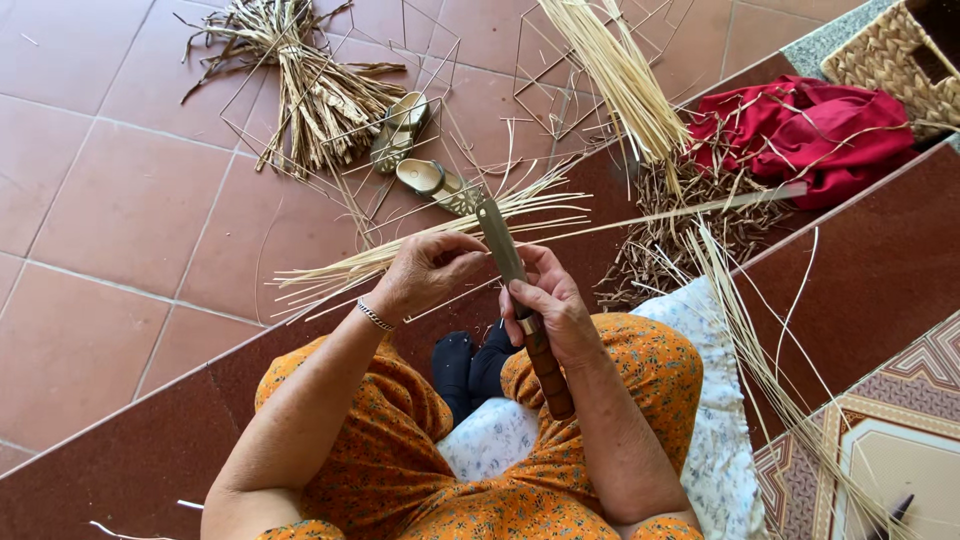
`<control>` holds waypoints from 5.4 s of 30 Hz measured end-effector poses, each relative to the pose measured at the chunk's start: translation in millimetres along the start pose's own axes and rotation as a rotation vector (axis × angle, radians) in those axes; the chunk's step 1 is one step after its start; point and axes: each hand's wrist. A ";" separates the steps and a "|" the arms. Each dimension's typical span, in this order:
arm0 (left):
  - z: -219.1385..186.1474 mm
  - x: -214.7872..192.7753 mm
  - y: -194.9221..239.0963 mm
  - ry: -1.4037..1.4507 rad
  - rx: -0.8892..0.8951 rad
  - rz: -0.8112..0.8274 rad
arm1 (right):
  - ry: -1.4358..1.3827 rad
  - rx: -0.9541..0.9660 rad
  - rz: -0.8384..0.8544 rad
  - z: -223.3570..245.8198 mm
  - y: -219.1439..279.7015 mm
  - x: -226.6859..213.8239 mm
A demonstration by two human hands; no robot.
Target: The person sits on the floor and uses a knife to split dried plant fibers into thinner strands. They repeatedly pull strands from a bundle, run the knife along their length to separate them, and place the processed strands aside.
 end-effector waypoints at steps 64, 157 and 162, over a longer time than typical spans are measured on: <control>35.4 -86.2 7.0 0.031 -0.211 0.198 | 0.046 -0.277 -0.172 25.5 -1.3 -30.4; -6.3 0.2 10.8 -0.301 0.163 -0.107 | 0.037 -0.236 -0.146 29.8 11.9 -40.0; -1.5 3.5 10.1 -0.180 0.141 0.029 | 0.009 -0.287 -0.128 29.2 8.2 -37.7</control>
Point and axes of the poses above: each hand's wrist, its own y-axis away from the middle knuckle, its own x-axis out of the palm, z = x × y, and after that the axes turned 6 degrees about -z, right-handed
